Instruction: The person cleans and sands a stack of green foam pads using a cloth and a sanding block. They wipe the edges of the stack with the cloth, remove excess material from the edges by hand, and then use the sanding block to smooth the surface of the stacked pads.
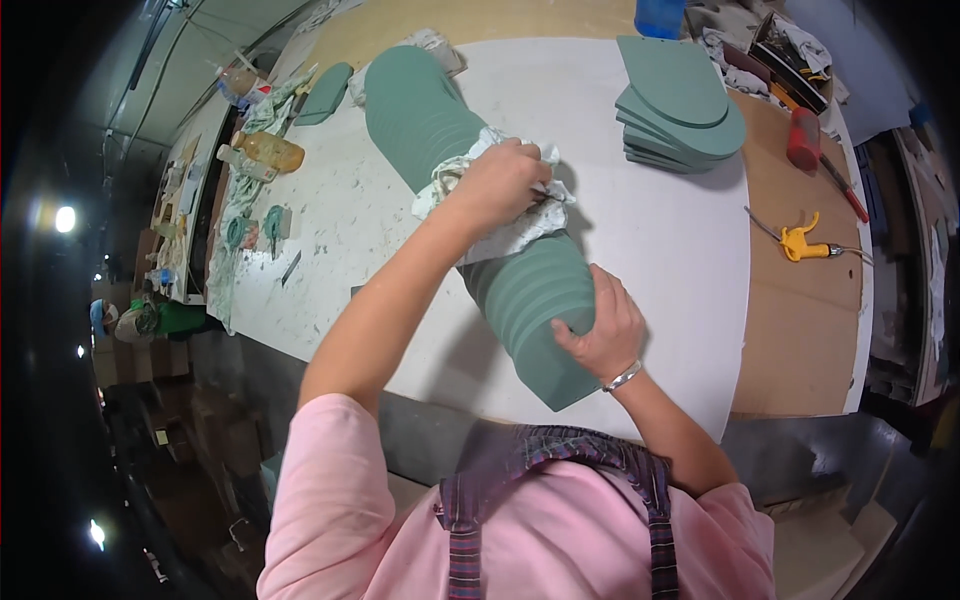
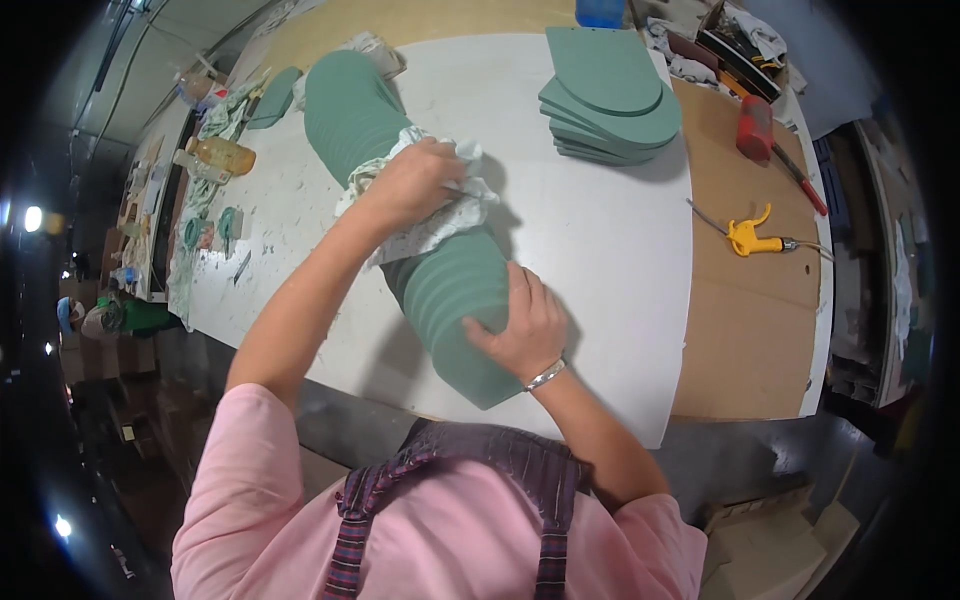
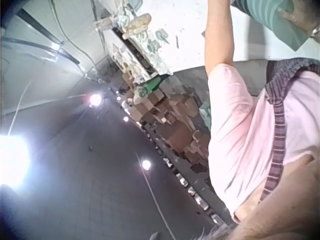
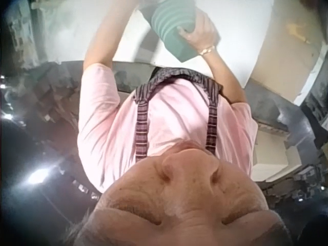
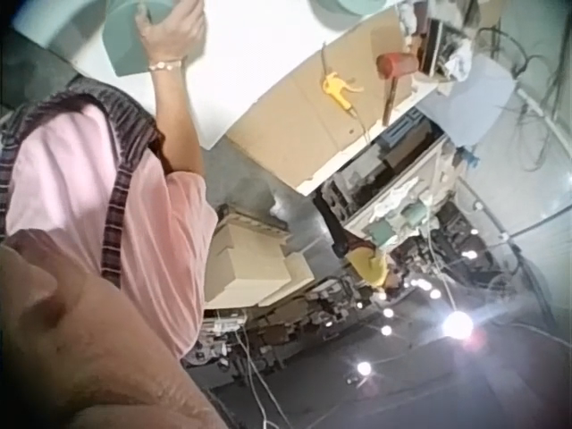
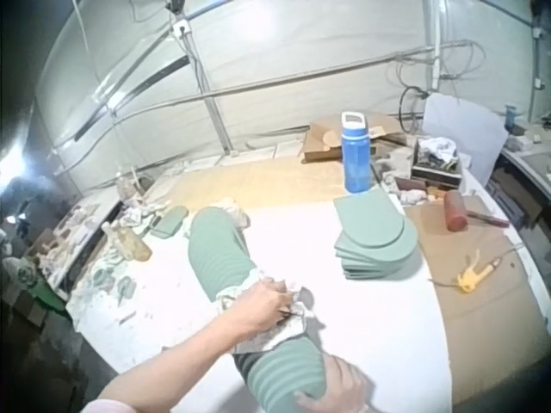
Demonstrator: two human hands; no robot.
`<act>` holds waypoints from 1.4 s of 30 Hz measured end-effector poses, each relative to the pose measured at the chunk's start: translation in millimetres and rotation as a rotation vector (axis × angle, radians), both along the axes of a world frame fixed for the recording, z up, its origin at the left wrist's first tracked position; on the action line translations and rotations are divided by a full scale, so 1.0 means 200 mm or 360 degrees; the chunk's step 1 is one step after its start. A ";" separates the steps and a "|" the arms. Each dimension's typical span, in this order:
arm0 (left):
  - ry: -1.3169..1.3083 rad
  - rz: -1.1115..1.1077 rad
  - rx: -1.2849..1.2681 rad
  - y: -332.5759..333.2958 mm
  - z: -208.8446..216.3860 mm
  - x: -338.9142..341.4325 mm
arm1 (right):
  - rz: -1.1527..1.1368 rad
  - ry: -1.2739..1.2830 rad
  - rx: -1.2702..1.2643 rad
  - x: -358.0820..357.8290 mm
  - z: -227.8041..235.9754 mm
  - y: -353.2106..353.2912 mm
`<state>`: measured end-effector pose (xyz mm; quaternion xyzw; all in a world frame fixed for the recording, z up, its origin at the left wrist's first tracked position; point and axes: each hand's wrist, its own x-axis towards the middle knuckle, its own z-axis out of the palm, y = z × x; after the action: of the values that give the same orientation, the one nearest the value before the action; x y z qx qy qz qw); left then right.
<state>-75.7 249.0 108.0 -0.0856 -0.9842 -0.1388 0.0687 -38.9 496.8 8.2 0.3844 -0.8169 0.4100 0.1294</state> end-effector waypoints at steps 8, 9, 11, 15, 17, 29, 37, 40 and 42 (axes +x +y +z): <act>0.0011 0.0203 0.0002 -0.06 0.04 0.07 | -0.0022 0.0052 -0.0013 -0.01 0.03 -0.01; 0.0022 0.0141 0.0022 0.00 0.00 0.02 | -0.0017 0.0020 0.0009 -0.01 0.02 0.00; 0.0170 0.0137 0.0098 -0.01 -0.02 0.08 | 0.0008 -0.0007 0.0029 -0.01 0.01 -0.01; 0.0414 0.0592 0.0518 -0.10 -0.13 0.49 | -0.0036 0.0034 0.0026 -0.03 0.00 0.02; 0.0352 0.0729 0.0598 -0.16 -0.15 0.70 | -0.0025 0.0059 0.0013 -0.02 0.00 0.02; 0.0594 0.1034 0.0919 0.10 -0.44 0.99 | 0.0012 0.0026 -0.0051 0.00 -0.02 -0.02; 0.0626 0.0567 0.0997 0.19 -0.02 0.60 | 0.0042 -0.0017 -0.0022 0.01 -0.01 -0.02; 0.0596 0.0386 0.0546 0.19 -0.12 0.49 | 0.0057 -0.0068 -0.0053 0.00 -0.01 -0.02; 0.0539 0.0541 0.0710 0.20 -0.16 0.60 | 0.0025 -0.0026 -0.0019 -0.01 -0.01 0.00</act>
<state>44.9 289.0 76.0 0.0751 -0.9043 -0.3213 0.2708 -41.1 497.4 6.1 0.3868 -0.8124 0.4190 0.1217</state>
